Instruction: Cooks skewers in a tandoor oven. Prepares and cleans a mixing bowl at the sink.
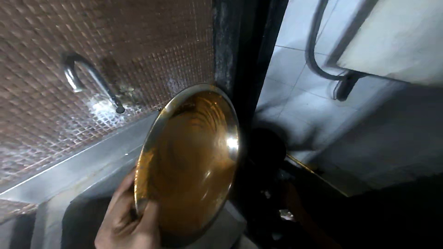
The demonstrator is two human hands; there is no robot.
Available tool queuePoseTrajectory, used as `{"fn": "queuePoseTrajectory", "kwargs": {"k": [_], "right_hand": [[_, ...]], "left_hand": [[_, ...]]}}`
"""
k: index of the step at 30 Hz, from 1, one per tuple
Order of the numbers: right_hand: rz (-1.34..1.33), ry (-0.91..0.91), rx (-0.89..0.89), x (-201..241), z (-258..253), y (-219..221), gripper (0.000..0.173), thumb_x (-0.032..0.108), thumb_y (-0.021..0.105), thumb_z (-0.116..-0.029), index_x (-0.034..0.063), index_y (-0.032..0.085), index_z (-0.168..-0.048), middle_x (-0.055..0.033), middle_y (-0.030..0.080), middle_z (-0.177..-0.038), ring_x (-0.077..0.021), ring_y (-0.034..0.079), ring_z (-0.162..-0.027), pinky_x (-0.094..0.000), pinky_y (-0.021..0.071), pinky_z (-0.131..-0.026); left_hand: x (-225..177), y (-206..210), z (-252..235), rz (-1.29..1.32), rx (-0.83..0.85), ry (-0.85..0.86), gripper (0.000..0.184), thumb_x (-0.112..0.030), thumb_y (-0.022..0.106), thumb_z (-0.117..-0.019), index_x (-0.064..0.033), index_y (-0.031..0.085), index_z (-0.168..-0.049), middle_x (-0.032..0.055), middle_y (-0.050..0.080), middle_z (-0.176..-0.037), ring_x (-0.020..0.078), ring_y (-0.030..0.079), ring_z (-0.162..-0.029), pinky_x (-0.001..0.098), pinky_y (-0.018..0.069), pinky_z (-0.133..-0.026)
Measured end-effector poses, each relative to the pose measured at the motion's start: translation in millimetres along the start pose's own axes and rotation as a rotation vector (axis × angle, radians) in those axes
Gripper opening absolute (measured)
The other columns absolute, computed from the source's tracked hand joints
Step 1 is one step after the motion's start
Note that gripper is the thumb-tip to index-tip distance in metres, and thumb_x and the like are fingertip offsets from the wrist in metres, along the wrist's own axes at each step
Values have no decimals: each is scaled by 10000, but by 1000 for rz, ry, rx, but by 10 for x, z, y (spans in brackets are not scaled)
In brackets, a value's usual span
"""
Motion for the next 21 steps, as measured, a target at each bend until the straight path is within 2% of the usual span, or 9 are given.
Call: {"fn": "queuePoseTrajectory", "kwargs": {"k": [3,6,7,9,10,12,14,17,21], "right_hand": [[-269,-274,-144,924,38,-130,279,168,561,-1028,13,713,-1204,-202,696,-1215,-345,664,-1146,-504,518,-1023],[-469,-366,-177,1577,111,-240,257,163,581,-1024,17,728,-1176,-164,722,-1154,-270,698,-1060,-438,564,-957],[-503,-361,-155,1736,137,-270,252,168,583,-1027,27,727,-1178,-149,724,-1147,-251,700,-1042,-433,568,-944],[-527,-402,-130,1979,180,-308,244,169,571,-1031,44,718,-1180,-124,725,-1133,-220,705,-996,-425,582,-902],[-552,-460,-144,2093,175,-292,237,146,566,-1020,38,722,-1163,-120,730,-1105,-207,709,-949,-411,592,-854],[-634,-589,-143,2423,122,-210,211,114,589,-985,28,724,-1123,-102,743,-1061,-167,725,-887,-353,620,-772],[-640,-646,-2,2960,69,-209,207,119,604,-1001,49,701,-1171,-81,739,-1085,-160,730,-916,-358,628,-797],[-547,-772,233,4017,-54,-296,334,143,610,-1032,93,609,-1362,-112,734,-1109,-219,736,-913,-438,621,-813],[-591,-768,472,5581,-248,-521,541,213,595,-1047,157,410,-1552,-160,699,-1142,-263,709,-884,-443,594,-740]], "left_hand": [[76,-175,80,-9,-11,-13,166,60,596,-775,-79,682,-750,-38,703,-1245,21,608,-1197,212,521,-1012],[235,-511,214,32,-134,-152,236,150,547,-738,9,690,-863,-19,704,-1197,26,628,-1136,236,534,-988],[283,-659,259,60,-205,-234,280,174,529,-744,16,681,-918,-46,715,-1142,11,651,-1069,229,555,-943],[376,-969,357,90,-367,-407,354,194,505,-799,-66,662,-982,-163,731,-889,-54,684,-828,177,595,-766],[444,-1125,428,89,-447,-482,348,188,499,-822,-98,645,-956,-174,710,-795,-56,673,-736,170,593,-701],[630,-1427,625,35,-604,-622,271,145,497,-878,-97,610,-922,-156,658,-722,-50,640,-667,169,579,-653],[860,-1632,823,-43,-723,-792,154,86,502,-928,-46,553,-987,-100,588,-731,-18,596,-634,191,557,-607],[1208,-1746,1042,-110,-850,-954,89,36,524,-953,11,555,-1032,-22,574,-752,29,579,-619,238,545,-576],[1811,-1730,1308,-181,-910,-1063,229,-74,504,-1036,90,570,-1182,117,583,-964,116,560,-800,331,527,-749]]}}
Point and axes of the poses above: each hand's wrist, its own z-axis away from the middle knuckle, its own y-axis out of the palm, x = y × z, the point moved 2 cm from there along -z, towards the middle knuckle
